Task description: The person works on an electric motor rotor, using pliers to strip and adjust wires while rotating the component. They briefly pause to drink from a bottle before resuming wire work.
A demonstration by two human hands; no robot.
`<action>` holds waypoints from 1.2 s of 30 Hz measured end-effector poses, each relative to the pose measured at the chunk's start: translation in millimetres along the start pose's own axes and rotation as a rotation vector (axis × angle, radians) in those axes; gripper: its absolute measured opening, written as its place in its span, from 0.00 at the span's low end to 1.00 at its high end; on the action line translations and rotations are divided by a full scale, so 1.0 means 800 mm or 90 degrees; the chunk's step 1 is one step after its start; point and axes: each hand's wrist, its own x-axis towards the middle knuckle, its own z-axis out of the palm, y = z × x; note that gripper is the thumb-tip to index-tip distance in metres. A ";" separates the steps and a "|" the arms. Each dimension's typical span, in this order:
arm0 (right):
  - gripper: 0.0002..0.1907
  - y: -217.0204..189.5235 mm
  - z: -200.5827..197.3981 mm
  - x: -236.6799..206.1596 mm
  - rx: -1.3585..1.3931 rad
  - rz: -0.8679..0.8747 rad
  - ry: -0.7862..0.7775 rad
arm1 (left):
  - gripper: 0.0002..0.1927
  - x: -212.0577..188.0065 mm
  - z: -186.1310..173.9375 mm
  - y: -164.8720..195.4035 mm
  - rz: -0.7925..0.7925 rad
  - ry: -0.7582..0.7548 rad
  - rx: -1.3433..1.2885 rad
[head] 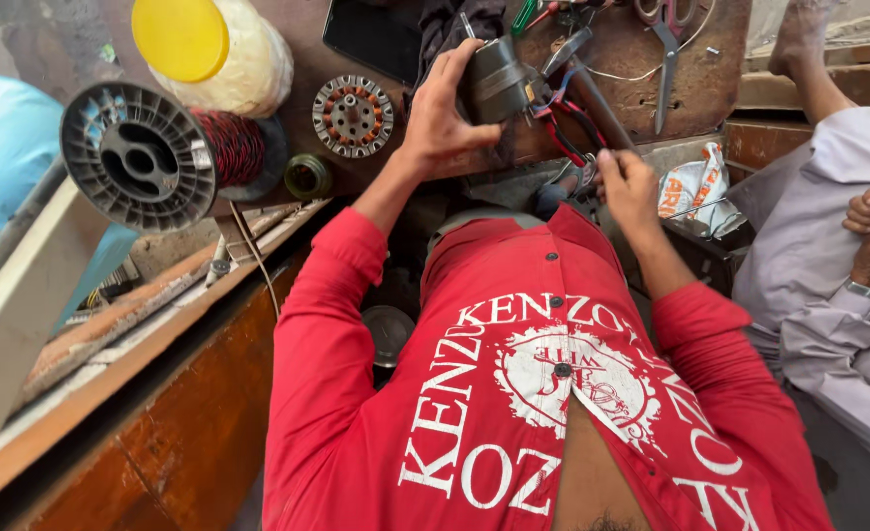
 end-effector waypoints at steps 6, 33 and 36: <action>0.13 0.027 0.025 -0.028 0.030 0.011 0.015 | 0.53 0.031 0.009 -0.037 -0.005 -0.054 0.100; 0.09 0.152 -0.068 -0.119 -0.310 -0.245 -0.563 | 0.38 -0.590 0.351 0.088 -0.982 0.936 -0.233; 0.10 0.166 -0.067 -0.141 -0.402 -0.240 -0.639 | 0.35 -0.630 0.428 0.097 -1.003 0.982 -0.272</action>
